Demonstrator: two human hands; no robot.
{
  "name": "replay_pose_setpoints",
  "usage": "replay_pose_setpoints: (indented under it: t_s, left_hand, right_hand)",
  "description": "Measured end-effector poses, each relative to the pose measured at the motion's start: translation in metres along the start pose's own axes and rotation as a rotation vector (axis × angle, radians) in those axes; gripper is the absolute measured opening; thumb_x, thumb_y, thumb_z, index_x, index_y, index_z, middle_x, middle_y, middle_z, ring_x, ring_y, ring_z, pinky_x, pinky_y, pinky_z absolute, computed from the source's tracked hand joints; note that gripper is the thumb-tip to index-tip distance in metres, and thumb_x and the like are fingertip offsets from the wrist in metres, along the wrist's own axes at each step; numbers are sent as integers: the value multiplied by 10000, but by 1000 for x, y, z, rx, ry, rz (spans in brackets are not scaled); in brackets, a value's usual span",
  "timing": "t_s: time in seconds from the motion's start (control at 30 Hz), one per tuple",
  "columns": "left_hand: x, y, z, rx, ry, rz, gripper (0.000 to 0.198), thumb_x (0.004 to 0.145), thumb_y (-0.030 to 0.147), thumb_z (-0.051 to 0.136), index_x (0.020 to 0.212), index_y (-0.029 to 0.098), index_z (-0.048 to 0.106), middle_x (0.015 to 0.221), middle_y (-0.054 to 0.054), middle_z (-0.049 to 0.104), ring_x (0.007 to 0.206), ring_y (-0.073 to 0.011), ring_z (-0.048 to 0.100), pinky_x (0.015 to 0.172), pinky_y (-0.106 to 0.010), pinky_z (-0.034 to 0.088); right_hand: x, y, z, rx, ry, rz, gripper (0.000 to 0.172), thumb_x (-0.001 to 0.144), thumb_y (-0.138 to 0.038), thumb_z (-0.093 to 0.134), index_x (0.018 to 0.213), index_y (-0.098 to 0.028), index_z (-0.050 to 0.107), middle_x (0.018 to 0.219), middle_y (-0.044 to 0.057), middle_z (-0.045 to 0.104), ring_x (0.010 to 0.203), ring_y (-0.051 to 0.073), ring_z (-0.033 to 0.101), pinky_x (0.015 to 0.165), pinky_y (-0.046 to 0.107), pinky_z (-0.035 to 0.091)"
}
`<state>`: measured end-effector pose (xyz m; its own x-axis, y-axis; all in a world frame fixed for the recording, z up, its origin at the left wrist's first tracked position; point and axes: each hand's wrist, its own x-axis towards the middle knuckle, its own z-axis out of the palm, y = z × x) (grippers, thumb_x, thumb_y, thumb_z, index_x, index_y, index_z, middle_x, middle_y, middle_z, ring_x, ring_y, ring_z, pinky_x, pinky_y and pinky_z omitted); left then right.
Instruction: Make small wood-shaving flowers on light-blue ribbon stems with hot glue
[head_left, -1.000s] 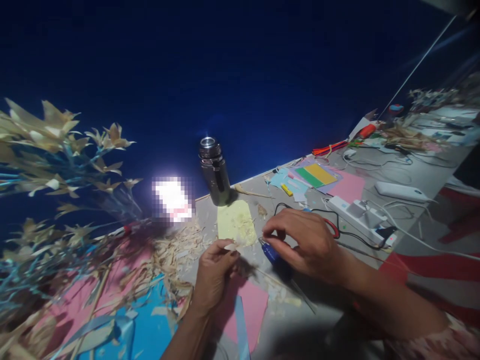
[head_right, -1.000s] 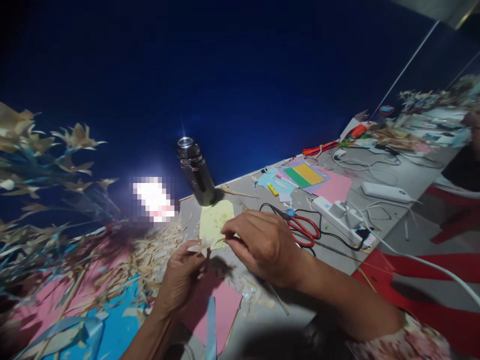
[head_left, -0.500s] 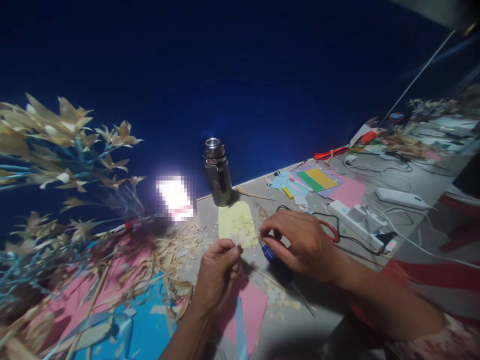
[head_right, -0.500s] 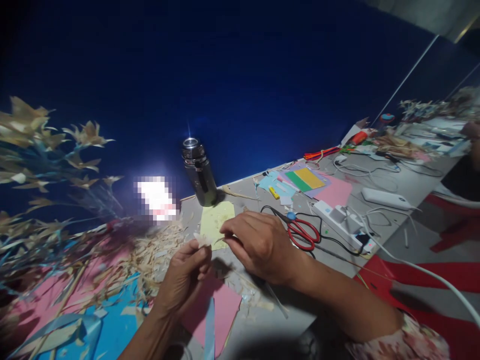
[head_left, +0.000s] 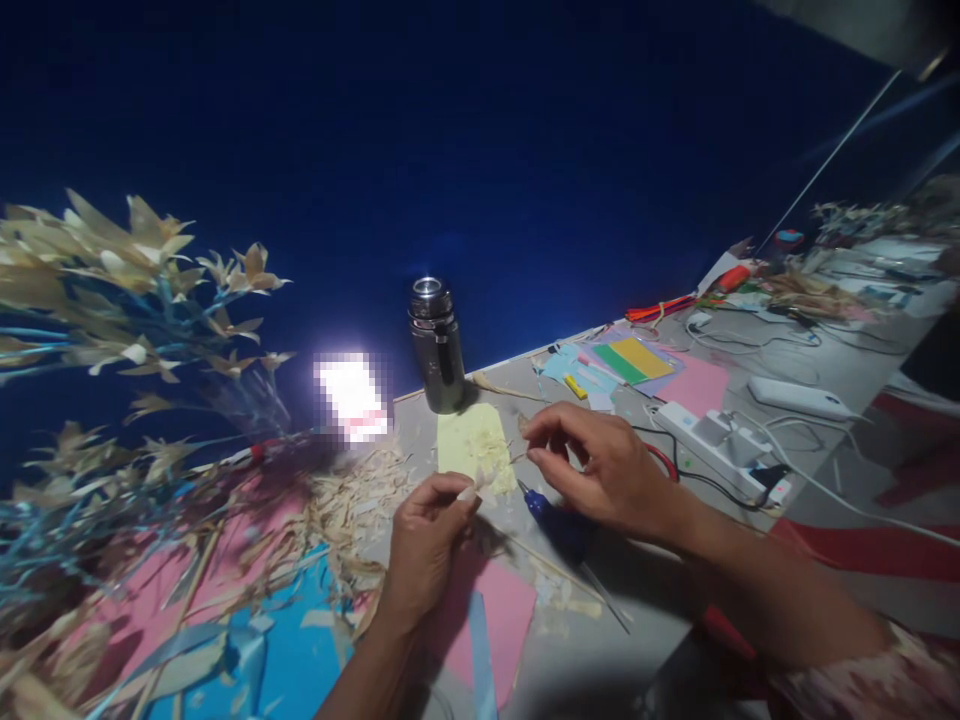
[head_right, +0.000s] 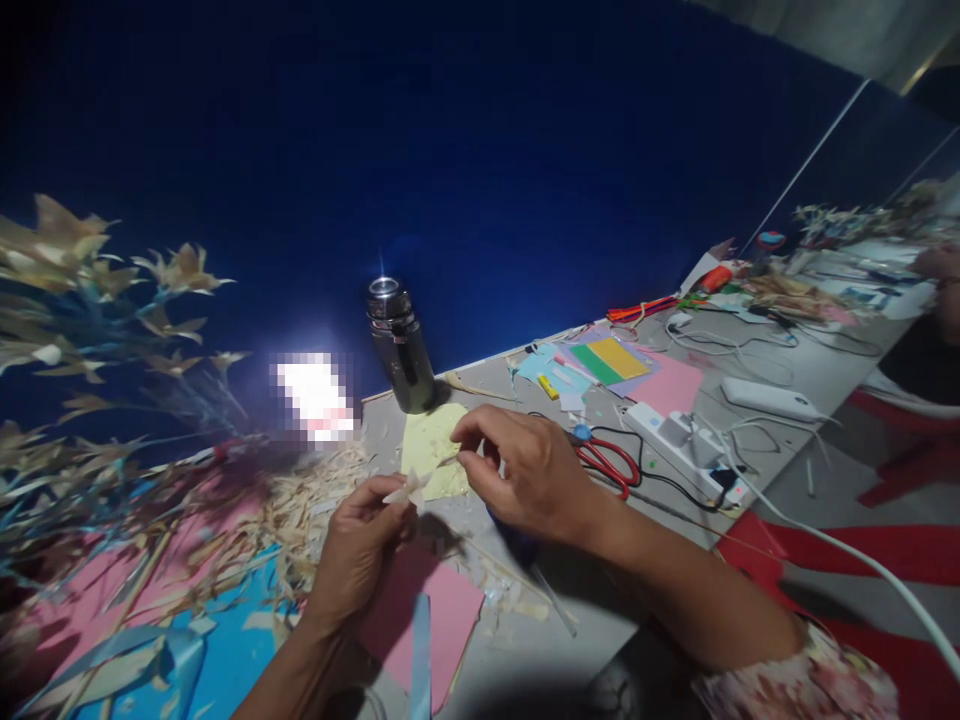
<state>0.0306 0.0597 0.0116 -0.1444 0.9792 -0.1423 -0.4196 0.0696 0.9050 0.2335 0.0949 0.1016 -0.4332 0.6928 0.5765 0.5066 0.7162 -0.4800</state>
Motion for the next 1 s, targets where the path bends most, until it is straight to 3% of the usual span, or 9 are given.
replay_pose_setpoints:
  t_s: [0.13, 0.3, 0.43, 0.63, 0.7, 0.8, 0.9, 1.0]
  left_hand:
    - [-2, 6, -1, 139, 38, 139, 153, 646, 232, 867, 698, 182, 732, 736, 1, 675, 550, -93, 522, 509, -212, 411]
    - [-10, 12, 3, 477, 78, 469, 74, 777, 178, 770, 730, 231, 750, 774, -20, 701, 762, -182, 643, 688, -266, 487]
    - [-16, 15, 8, 629, 120, 636, 118, 817, 149, 720, 741, 238, 737, 776, -21, 704, 721, -177, 648, 659, -268, 476]
    - [-18, 14, 11, 672, 83, 721, 134, 808, 127, 697, 727, 226, 737, 748, -14, 714, 645, -151, 626, 596, -253, 460]
    - [-16, 13, 10, 618, 81, 656, 114, 798, 143, 711, 717, 220, 738, 747, -14, 712, 675, -154, 639, 609, -246, 476]
    - [-12, 10, 7, 413, 71, 388, 68, 747, 192, 782, 703, 199, 730, 722, -4, 694, 605, -125, 606, 560, -223, 471]
    - [-9, 8, 6, 99, 6, 88, 165, 689, 243, 847, 727, 184, 698, 605, 34, 625, 480, -84, 518, 475, -193, 418]
    - [-9, 8, 8, -135, -67, -103, 262, 645, 247, 890, 737, 178, 655, 530, 59, 568, 436, -69, 482, 445, -171, 389]
  right_hand:
    - [-6, -2, 3, 103, -40, 120, 71, 870, -150, 601, 910, -199, 632, 711, -23, 654, 563, 106, 560, 549, 235, 421]
    - [-10, 0, 5, 89, -32, 192, 79, 867, -162, 614, 926, -208, 640, 678, -31, 622, 548, 111, 545, 532, 240, 404]
    - [-11, -4, 5, 46, -16, 213, 59, 863, -166, 621, 905, -203, 640, 636, -37, 586, 541, 118, 544, 533, 246, 396]
    - [-12, -13, 7, 28, -8, 187, 64, 860, -146, 613, 885, -201, 633, 654, -44, 599, 538, 103, 530, 560, 240, 413]
    - [-14, -13, 8, 16, 10, 209, 63, 861, -147, 614, 888, -200, 637, 669, -40, 604, 559, 109, 549, 570, 241, 423]
    - [-17, -10, 8, 20, 47, 262, 59, 863, -155, 619, 886, -204, 643, 643, -49, 573, 553, 114, 554, 580, 245, 444]
    - [-21, -6, 7, 31, 66, 300, 55, 860, -161, 629, 886, -208, 645, 618, -58, 550, 532, 114, 545, 575, 248, 449]
    - [-22, -5, 6, 37, 63, 290, 56, 857, -160, 635, 889, -205, 647, 630, -54, 567, 542, 112, 553, 566, 241, 436]
